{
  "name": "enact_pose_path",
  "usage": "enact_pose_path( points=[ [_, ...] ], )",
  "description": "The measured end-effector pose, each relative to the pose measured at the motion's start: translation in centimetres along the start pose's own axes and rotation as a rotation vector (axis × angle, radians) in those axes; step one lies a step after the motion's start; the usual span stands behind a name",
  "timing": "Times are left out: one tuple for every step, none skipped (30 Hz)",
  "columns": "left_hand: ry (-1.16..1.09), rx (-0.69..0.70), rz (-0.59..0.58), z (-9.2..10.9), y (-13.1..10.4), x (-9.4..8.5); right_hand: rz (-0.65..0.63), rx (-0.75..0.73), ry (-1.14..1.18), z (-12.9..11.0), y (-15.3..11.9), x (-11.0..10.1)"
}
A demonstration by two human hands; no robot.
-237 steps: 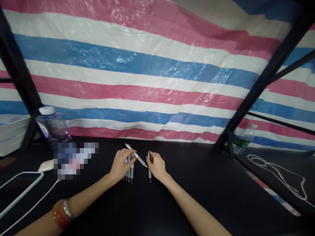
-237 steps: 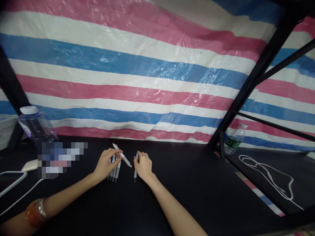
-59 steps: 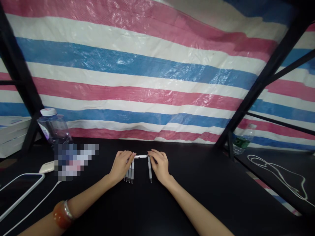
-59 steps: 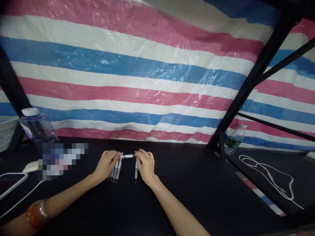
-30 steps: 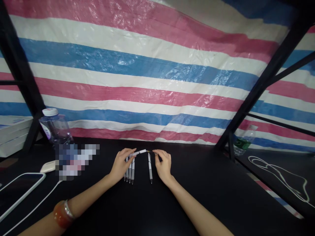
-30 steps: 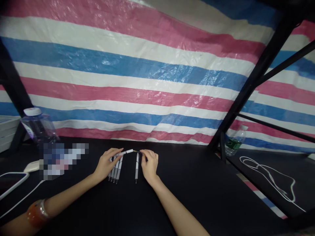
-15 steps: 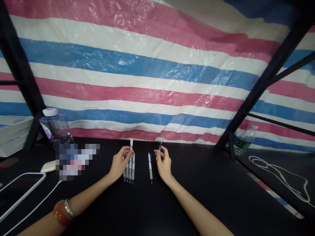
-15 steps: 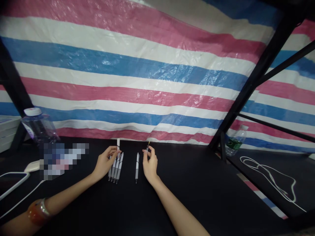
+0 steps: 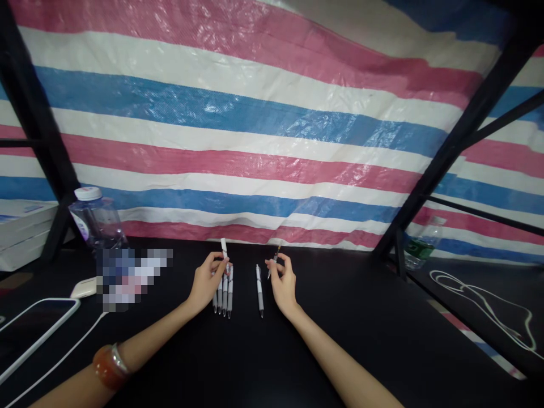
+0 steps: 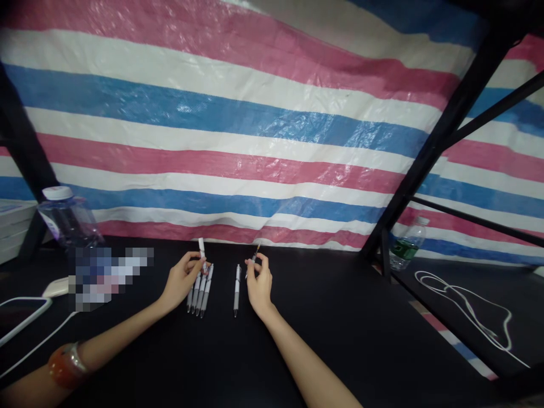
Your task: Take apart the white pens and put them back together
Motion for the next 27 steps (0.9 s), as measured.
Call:
enact_pose_path(
  points=[
    [-0.003,0.001,-0.002,0.0,0.0,0.0,-0.003,0.002,-0.003,0.0,0.0,0.0],
    [-0.004,0.002,-0.003,0.0,0.0,0.0,-0.005,0.003,-0.005,0.0,0.0,0.0],
    [-0.005,0.003,-0.003,0.1,0.0,0.0,-0.006,0.001,-0.007,0.0,0.0,0.1],
    [-0.007,0.005,-0.003,0.1,0.0,0.0,-0.004,-0.004,-0.007,0.0,0.0,0.0],
    [-0.011,0.006,-0.004,0.2,-0.1,0.0,-0.003,-0.009,-0.006,0.0,0.0,0.0],
    [-0.013,0.009,-0.007,0.3,-0.1,0.1,-0.001,-0.013,-0.004,0.0,0.0,0.0],
    [-0.011,0.012,-0.009,0.4,-0.1,0.0,0.0,-0.014,-0.004,0.1,0.0,0.0],
    [-0.003,0.018,-0.009,0.6,-0.1,0.0,0.001,-0.015,-0.005,0.1,0.0,0.0],
    [0.012,0.026,-0.007,0.7,-0.2,-0.1,0.001,-0.015,-0.006,0.1,0.0,0.0],
    [0.034,0.04,-0.003,0.9,-0.2,-0.1,0.0,-0.015,-0.006,0.1,0.0,0.0],
    [0.064,0.057,0.001,1.1,-0.3,-0.2,-0.003,-0.014,-0.007,0.1,0.0,0.0],
    [0.098,0.076,0.011,1.3,-0.3,-0.3,-0.004,-0.014,-0.008,0.1,0.0,0.0],
    [0.134,0.094,0.024,1.4,-0.3,-0.4,-0.005,-0.014,-0.009,0.0,0.0,0.0],
    [0.167,0.109,0.037,1.5,-0.3,-0.5,-0.005,-0.016,-0.01,0.0,0.0,0.0],
    [0.198,0.122,0.05,1.6,-0.3,-0.6,-0.003,-0.022,-0.011,-0.1,0.0,0.0],
    [0.224,0.132,0.06,1.6,-0.3,-0.6,0.002,-0.033,-0.014,-0.2,0.0,0.0],
    [0.243,0.142,0.066,1.6,-0.3,-0.6,0.006,-0.047,-0.02,-0.3,0.0,-0.1],
    [0.257,0.153,0.068,1.6,-0.3,-0.6,0.009,-0.065,-0.03,-0.4,0.0,-0.1],
    [0.27,0.163,0.07,1.5,-0.2,-0.6,0.012,-0.081,-0.044,-0.5,0.0,-0.1],
    [0.285,0.172,0.077,1.6,-0.2,-0.6,0.012,-0.095,-0.061,-0.6,0.0,-0.1],
    [0.302,0.178,0.085,1.6,-0.2,-0.6,0.012,-0.11,-0.077,-0.7,0.0,-0.1],
    [0.322,0.186,0.091,1.6,-0.3,-0.6,0.01,-0.127,-0.09,-0.7,0.1,-0.1],
    [0.345,0.193,0.098,1.7,-0.3,-0.7,0.01,-0.145,-0.099,-0.8,0.1,-0.1],
    [0.368,0.202,0.103,1.8,-0.4,-0.7,0.012,-0.164,-0.106,-0.8,0.1,-0.1],
    [0.388,0.212,0.107,2.0,-0.4,-0.7,0.015,-0.182,-0.11,-0.9,0.2,-0.1],
    [0.405,0.222,0.111,2.1,-0.5,-0.8,0.018,-0.197,-0.114,-0.9,0.2,-0.1],
    [0.417,0.232,0.115,2.3,-0.5,-0.8,0.02,-0.208,-0.12,-1.0,0.2,-0.1]
  ],
)
Point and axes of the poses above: each hand's wrist, its own y-axis towards the middle knuckle, its own x-axis out of the palm, z = x × y, the point moved 6 cm from there along y, towards the middle knuckle, and after that the axes turned 11 degrees about y, right-handed, at the moved point
